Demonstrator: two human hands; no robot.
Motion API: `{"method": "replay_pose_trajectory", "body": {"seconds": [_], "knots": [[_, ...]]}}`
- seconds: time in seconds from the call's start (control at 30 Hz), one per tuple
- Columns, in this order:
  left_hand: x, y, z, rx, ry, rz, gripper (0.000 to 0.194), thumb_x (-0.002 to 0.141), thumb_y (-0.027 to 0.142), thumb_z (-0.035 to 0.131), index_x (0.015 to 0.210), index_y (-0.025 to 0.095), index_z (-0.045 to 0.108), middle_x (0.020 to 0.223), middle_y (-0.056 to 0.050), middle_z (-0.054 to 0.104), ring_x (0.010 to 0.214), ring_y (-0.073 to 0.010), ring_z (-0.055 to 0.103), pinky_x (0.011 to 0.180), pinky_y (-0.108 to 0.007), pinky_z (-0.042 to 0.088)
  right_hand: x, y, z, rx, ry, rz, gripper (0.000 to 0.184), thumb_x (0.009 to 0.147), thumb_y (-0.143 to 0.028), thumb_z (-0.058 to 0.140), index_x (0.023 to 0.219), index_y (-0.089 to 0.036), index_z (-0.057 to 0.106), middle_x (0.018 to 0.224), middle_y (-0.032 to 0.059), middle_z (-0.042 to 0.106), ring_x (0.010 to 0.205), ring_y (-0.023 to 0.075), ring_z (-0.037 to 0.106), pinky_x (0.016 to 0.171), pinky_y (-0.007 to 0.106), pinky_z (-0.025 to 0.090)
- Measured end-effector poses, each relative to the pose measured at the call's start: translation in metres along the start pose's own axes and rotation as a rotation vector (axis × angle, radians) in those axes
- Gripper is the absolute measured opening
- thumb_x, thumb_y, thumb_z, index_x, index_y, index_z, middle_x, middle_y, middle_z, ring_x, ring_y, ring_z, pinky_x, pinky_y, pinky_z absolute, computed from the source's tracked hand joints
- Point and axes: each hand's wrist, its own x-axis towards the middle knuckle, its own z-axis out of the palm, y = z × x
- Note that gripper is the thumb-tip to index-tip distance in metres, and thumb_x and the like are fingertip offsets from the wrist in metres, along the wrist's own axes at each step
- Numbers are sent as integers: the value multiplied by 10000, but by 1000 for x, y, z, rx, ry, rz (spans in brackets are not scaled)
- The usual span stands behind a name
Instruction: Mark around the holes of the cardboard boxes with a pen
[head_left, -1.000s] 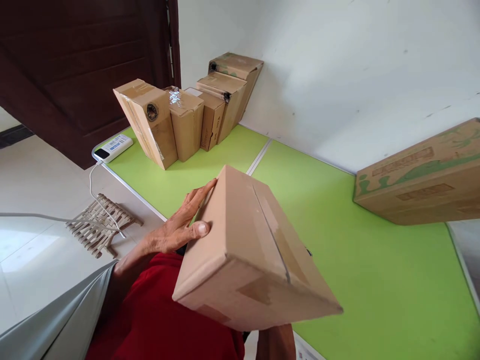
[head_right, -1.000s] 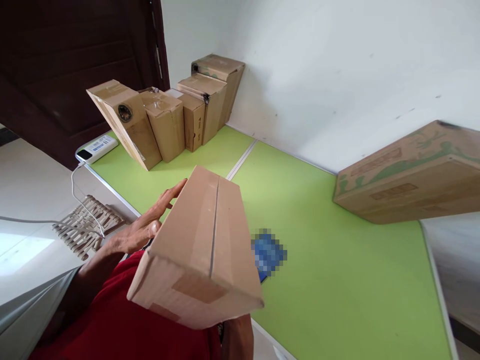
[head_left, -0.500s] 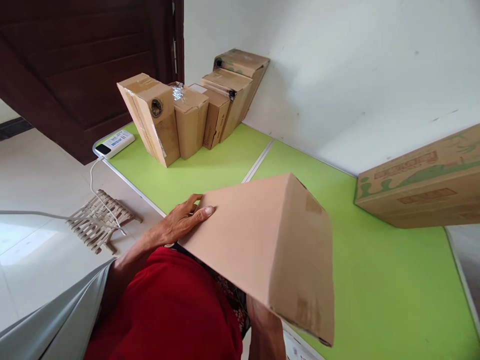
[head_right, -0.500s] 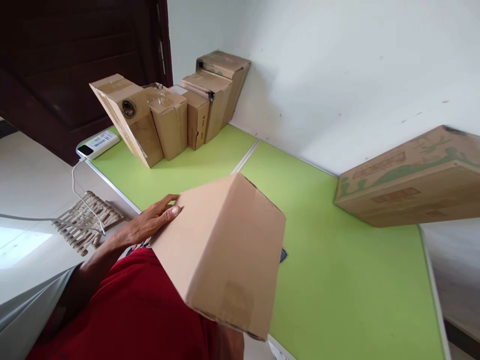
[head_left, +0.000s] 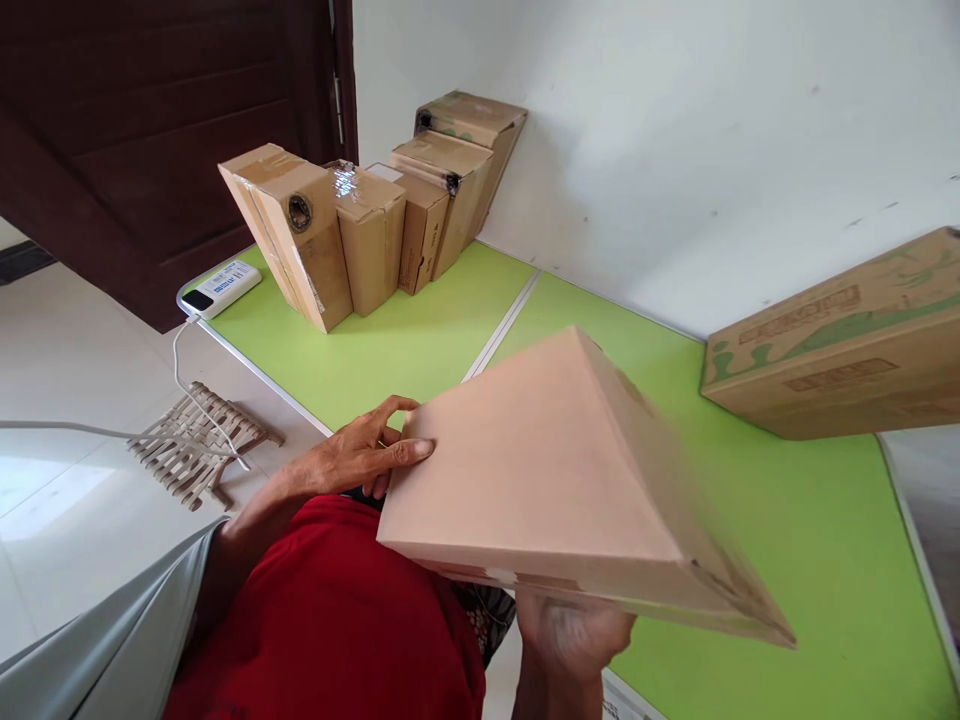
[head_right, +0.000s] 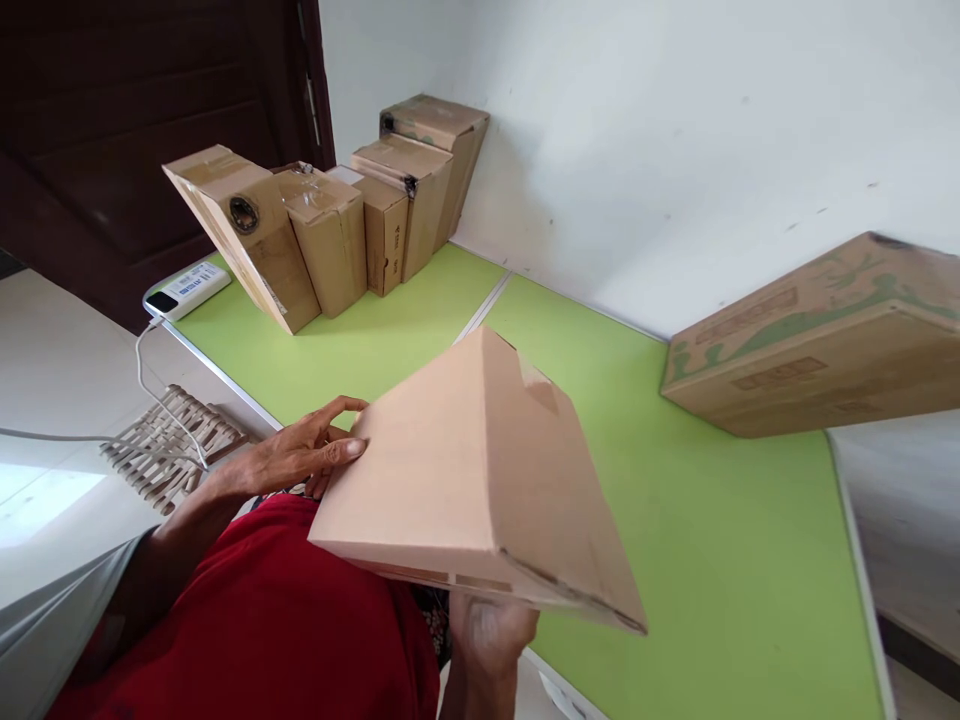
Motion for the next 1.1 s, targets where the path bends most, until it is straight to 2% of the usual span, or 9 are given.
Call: {"method": "replay_pose_trajectory", "body": {"seconds": [0.17,0.33,0.43,0.53,0.6,0.67,0.8,0.97,1.1], "knots": [[0,-3,0,50,-11,-36,720,959,865,622,1263,217,541,712,37,673,532,-153,612,493,-249,446,-4,-11,2,279,76,36,1013,702,-1012,743,1456,-335,751,1294,112,816,1338,456,708,1032,590,643],[-1,-8,2,191,-24,-23,648,1013,846,549,977,203,616,710,15,644,597,-161,620,583,-283,472,-4,4,-9,195,79,179,1125,541,-1030,810,1359,-258,794,1073,135,850,1035,426,795,820,532,680],[-4,-9,5,351,146,43,693,1029,821,549,1254,180,682,847,-24,691,732,-205,643,721,-347,538,-5,12,-16,151,146,260,1000,584,-971,842,1287,-261,810,960,96,852,920,359,791,797,475,675],[-8,-7,4,488,274,206,917,988,751,708,1692,245,408,1294,-130,706,1080,-299,715,1001,-478,605,-3,14,-21,141,143,321,919,687,-969,775,1269,-258,811,1017,95,858,1051,357,788,826,457,682],[-11,-2,3,595,302,360,1121,951,669,817,1804,343,167,1632,-196,519,1448,-403,600,1204,-592,539,0,12,-23,126,110,363,909,716,-971,743,1262,-248,811,1077,105,861,1152,368,778,848,459,692],[-16,7,3,735,333,517,1263,926,589,884,1821,398,13,1824,-214,256,1694,-482,312,1327,-688,403,3,9,-26,98,68,389,922,721,-979,733,1265,-238,808,1150,115,861,1213,380,768,868,471,702],[-28,29,10,1037,411,628,1275,968,390,886,1827,365,-56,1909,-206,18,1769,-506,-51,1362,-786,244,13,-4,-30,32,-120,415,881,813,-970,694,1288,-238,813,1376,115,814,1331,388,726,982,464,685],[-36,43,14,1262,338,627,1119,1011,78,688,1830,178,-68,1925,-154,88,1790,-357,-88,1453,-638,121,27,-43,-26,-226,-487,317,751,974,-865,637,1369,-243,783,1439,96,784,1326,363,709,1098,418,594],[-50,44,10,1330,380,656,1130,971,-32,582,1831,250,-94,1921,-80,-126,1772,-388,-139,1445,-674,101,34,-76,-4,-394,-729,277,623,1049,-788,594,1271,-238,785,1300,85,825,1152,335,764,920,388,603]]}}
